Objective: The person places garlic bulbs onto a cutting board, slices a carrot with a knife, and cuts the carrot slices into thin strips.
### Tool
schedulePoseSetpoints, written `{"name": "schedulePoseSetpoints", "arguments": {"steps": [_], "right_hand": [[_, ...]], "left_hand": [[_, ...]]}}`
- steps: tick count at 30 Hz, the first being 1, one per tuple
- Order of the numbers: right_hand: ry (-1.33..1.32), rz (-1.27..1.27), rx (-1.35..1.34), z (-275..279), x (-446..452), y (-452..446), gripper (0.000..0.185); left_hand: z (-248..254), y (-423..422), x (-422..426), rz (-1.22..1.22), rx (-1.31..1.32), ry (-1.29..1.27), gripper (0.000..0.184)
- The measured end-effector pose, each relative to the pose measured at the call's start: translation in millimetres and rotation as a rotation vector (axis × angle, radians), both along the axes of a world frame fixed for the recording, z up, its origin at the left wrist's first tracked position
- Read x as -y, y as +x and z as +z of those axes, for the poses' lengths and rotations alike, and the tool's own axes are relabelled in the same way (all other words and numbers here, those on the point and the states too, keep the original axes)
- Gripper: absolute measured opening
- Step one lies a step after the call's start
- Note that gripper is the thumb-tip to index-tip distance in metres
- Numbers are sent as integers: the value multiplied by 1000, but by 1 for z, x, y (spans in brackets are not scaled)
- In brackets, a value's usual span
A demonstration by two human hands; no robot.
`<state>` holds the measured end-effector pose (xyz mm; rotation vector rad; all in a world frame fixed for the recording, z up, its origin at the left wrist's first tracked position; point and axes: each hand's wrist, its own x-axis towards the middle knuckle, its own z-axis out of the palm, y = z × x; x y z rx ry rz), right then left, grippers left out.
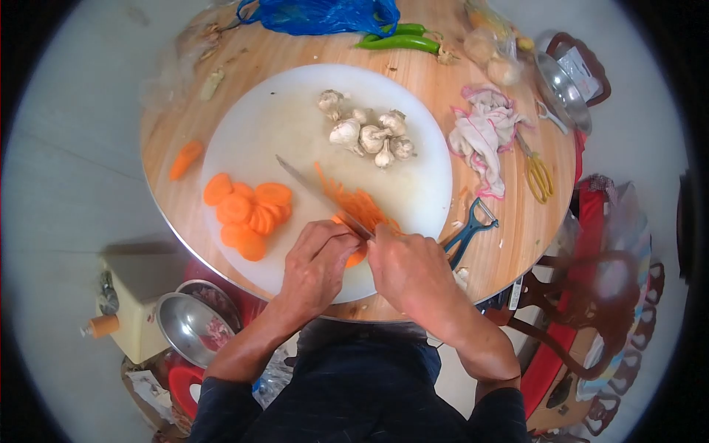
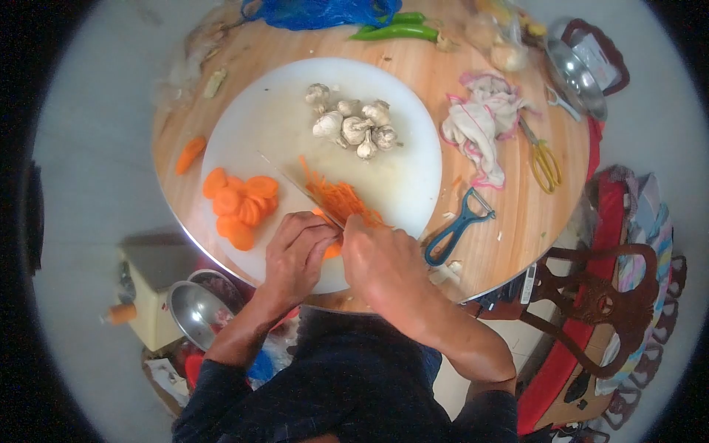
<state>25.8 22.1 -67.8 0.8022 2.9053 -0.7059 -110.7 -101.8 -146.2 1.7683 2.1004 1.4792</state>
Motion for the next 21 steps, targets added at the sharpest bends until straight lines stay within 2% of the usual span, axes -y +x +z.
{"name": "schedulePoseSetpoints", "arguments": {"steps": [4,10,16,21], "right_hand": [[27,-25,-87,1,-1,10,14],[-4,43,3,34,10,36,11],[-9,53,61,33,10,41,12],[-10,48,9,9,8,17,16]], "left_hand": [[0,-1,1,6,0,-18,17],[0,0,1,-4,-10,-19,20],[1,-1,3,-1,-9,-52,21],[1,-1,2,-8,-4,-48,18]]}}
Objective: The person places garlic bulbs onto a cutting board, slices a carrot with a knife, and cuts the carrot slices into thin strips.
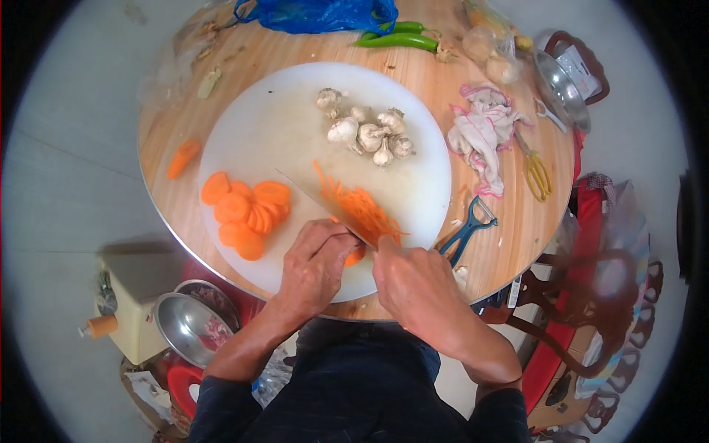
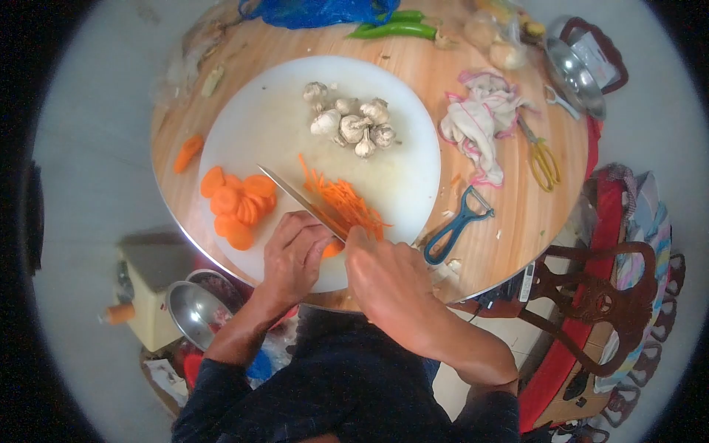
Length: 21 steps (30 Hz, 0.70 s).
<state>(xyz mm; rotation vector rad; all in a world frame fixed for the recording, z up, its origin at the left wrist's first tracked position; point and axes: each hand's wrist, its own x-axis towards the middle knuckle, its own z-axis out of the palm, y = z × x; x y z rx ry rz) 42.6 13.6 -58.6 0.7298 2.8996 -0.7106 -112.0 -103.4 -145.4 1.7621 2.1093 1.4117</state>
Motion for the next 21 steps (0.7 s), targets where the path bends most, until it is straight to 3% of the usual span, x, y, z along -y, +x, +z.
{"name": "schedulePoseSetpoints", "arguments": {"steps": [2,4,7,21], "right_hand": [[19,-29,-48,-6,0,-7,22],[38,-55,-29,-9,0,-12,12],[42,-62,-65,-20,-6,-9,13],[17,2,-52,15,2,24,10]], "left_hand": [[-4,-1,-1,1,-21,43,19],[-2,-1,-1,-4,-12,47,18],[2,-1,2,-13,-2,50,16],[1,0,3,-7,-5,-1,15]]}}
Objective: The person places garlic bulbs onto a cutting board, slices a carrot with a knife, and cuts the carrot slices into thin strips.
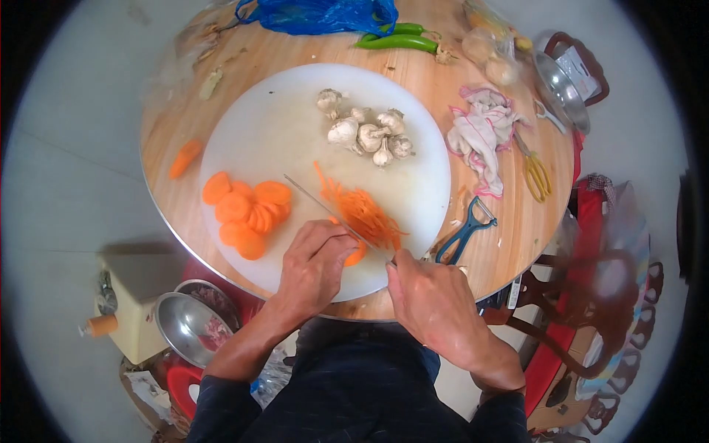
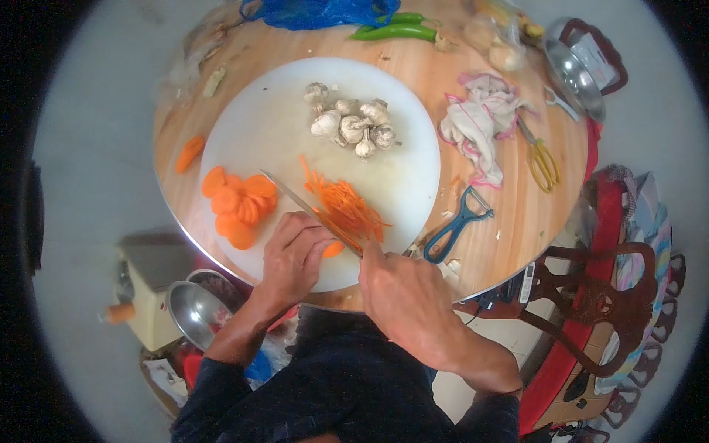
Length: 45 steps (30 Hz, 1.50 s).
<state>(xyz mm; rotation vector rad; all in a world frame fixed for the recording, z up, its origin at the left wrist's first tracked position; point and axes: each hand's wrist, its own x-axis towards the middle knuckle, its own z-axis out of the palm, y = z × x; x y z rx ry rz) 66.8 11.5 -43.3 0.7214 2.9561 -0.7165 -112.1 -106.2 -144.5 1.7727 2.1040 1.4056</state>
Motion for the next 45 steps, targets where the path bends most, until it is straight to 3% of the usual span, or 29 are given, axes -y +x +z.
{"name": "schedulePoseSetpoints", "arguments": {"steps": [8,16,20,25,35,42,45], "right_hand": [[-53,1,115,2,-2,-7,11],[-37,-73,-14,-33,-11,-40,15],[-11,-55,-94,-22,-10,-27,17],[-64,-18,35,7,1,-5,17],[-41,17,40,-13,1,-21,13],[-47,-111,-30,-33,-3,-34,24],[-78,-140,-29,-30,-2,-31,25]], "left_hand": [[1,-2,0,-19,-6,-10,16],[-2,-1,0,-16,8,20,16],[-2,-1,2,-3,25,25,15],[0,-1,0,-9,3,28,16],[-1,-1,1,-16,-43,31,19],[2,-2,5,-8,35,38,17],[3,-6,10,13,-56,-7,16]]}}
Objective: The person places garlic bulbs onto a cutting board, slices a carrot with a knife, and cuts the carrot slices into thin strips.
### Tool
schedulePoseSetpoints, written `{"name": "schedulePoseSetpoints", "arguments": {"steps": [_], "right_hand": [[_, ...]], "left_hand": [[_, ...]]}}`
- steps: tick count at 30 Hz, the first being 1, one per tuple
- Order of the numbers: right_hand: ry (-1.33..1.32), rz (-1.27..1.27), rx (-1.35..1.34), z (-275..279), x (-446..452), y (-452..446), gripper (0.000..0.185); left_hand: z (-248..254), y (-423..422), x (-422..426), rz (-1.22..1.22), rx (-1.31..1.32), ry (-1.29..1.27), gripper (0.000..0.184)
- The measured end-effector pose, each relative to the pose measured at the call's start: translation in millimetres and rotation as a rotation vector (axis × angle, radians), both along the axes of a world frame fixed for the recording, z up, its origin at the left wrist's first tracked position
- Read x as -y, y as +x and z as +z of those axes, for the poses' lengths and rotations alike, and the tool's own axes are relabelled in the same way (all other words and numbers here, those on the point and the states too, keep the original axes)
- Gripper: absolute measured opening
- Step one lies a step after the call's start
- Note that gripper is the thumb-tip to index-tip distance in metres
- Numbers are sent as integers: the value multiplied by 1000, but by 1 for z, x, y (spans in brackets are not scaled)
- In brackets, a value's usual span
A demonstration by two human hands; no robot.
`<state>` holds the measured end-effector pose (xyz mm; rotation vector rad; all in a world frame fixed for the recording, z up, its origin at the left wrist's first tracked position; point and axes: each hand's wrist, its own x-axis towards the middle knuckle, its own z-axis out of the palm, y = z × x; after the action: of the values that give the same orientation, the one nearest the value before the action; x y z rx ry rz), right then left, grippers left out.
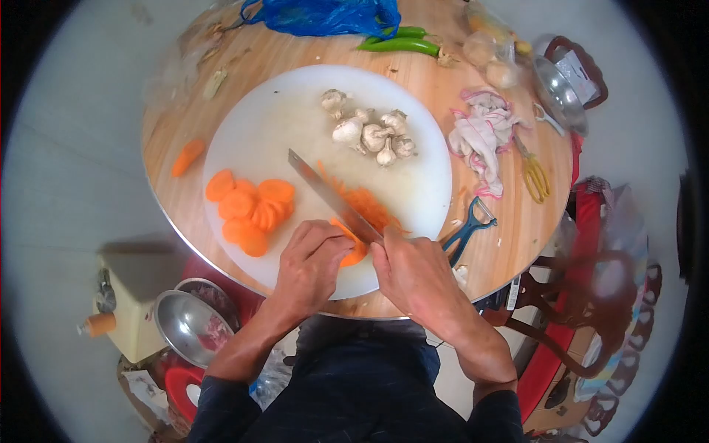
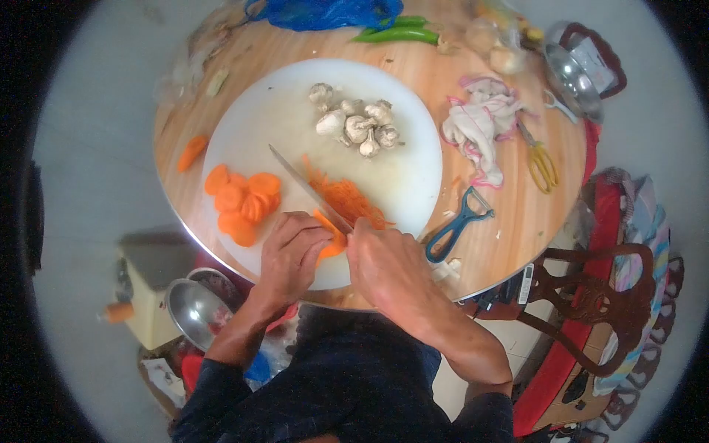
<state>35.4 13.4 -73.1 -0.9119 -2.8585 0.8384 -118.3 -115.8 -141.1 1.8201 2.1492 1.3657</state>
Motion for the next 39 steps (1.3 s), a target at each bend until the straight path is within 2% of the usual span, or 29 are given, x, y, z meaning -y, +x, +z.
{"name": "schedulePoseSetpoints", "arguments": {"steps": [2,4,7,16,20,22,26,27,28,30,32,33,35,39], "right_hand": [[7,-1,12,11,1,1,25],[51,36,-9,28,3,7,16],[81,129,25,30,5,21,14],[37,142,122,40,11,30,12],[-15,156,82,25,6,19,11],[63,167,-44,16,7,7,11],[39,114,14,8,8,-3,11],[35,91,-13,4,9,-2,17],[33,69,-39,1,10,0,24],[44,65,-40,1,10,6,23],[45,62,-39,2,9,15,23],[30,60,-11,6,7,22,23],[13,64,14,12,4,29,23],[18,26,66,18,0,34,18]], "left_hand": [[-2,-2,-1,-49,42,10,16],[-2,-2,-1,-44,50,2,16],[-1,-1,-3,-42,58,-16,16],[1,-1,-3,-48,67,-39,18],[-1,-1,-3,-48,64,-35,18],[0,-1,-4,-48,57,-27,18],[-3,-1,-3,-41,48,-20,18],[-2,-1,-2,-40,41,-16,18],[0,-1,-1,-62,54,-41,23],[3,-1,0,-81,60,-60,28],[5,0,6,-91,-18,-103,42],[3,2,7,-86,-21,-106,42],[-4,8,7,-3,27,-116,51],[-11,21,1,36,98,-112,51]]}}
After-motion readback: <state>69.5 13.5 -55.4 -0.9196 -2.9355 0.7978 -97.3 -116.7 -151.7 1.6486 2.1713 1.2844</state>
